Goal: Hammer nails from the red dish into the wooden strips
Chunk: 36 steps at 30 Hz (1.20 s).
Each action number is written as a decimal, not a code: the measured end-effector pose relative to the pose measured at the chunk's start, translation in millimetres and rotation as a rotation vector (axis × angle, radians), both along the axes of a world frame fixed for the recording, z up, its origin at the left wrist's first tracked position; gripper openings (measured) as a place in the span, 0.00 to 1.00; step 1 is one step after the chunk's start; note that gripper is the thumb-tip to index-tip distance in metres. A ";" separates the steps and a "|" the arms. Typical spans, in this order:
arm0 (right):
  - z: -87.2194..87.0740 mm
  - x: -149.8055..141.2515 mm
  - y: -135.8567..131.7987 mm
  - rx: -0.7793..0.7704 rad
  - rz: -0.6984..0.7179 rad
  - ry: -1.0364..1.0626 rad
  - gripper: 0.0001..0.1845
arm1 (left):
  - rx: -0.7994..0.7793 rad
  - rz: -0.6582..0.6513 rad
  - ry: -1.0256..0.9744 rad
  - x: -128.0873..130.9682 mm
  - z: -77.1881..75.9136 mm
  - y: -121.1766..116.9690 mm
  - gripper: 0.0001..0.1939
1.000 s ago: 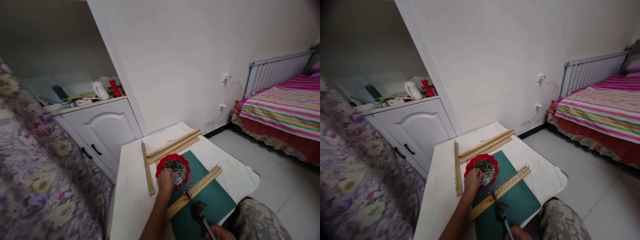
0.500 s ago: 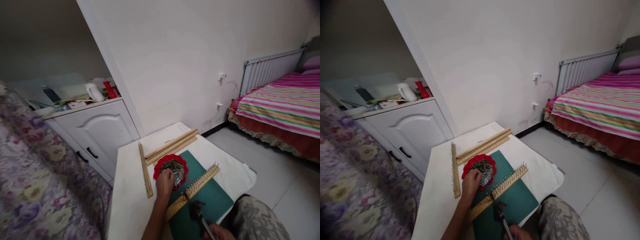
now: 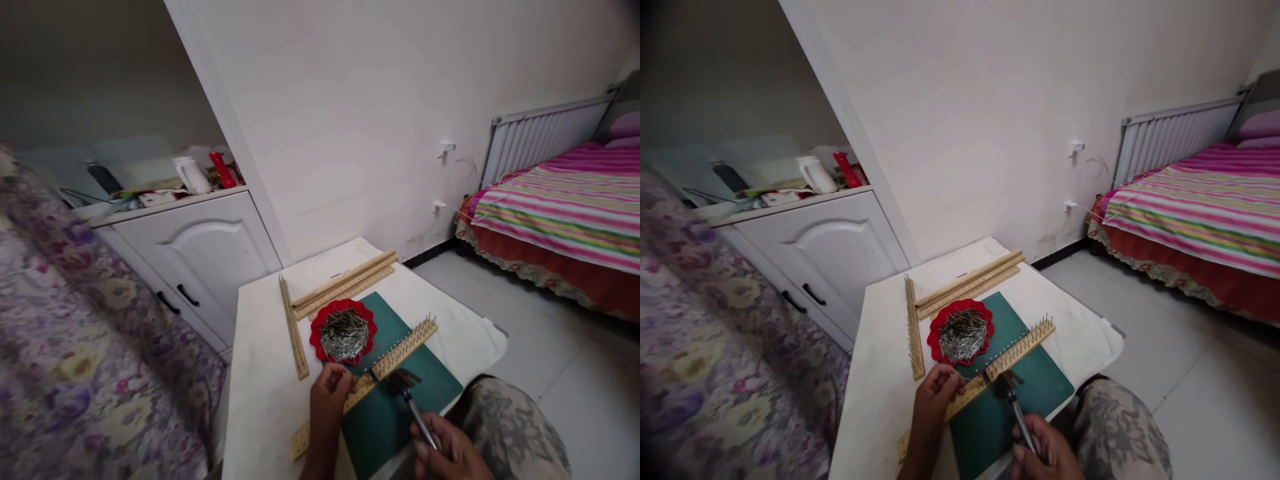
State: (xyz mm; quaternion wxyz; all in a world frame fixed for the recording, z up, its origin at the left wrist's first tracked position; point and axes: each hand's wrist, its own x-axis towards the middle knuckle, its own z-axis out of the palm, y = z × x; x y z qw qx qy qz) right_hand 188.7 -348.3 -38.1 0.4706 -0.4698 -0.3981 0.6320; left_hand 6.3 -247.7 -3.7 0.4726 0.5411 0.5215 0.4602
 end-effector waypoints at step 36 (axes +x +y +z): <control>-3.5 -4.7 -7.9 -0.062 -0.033 -0.106 0.21 | 0.106 0.054 0.257 3.9 -23.6 -7.7 0.08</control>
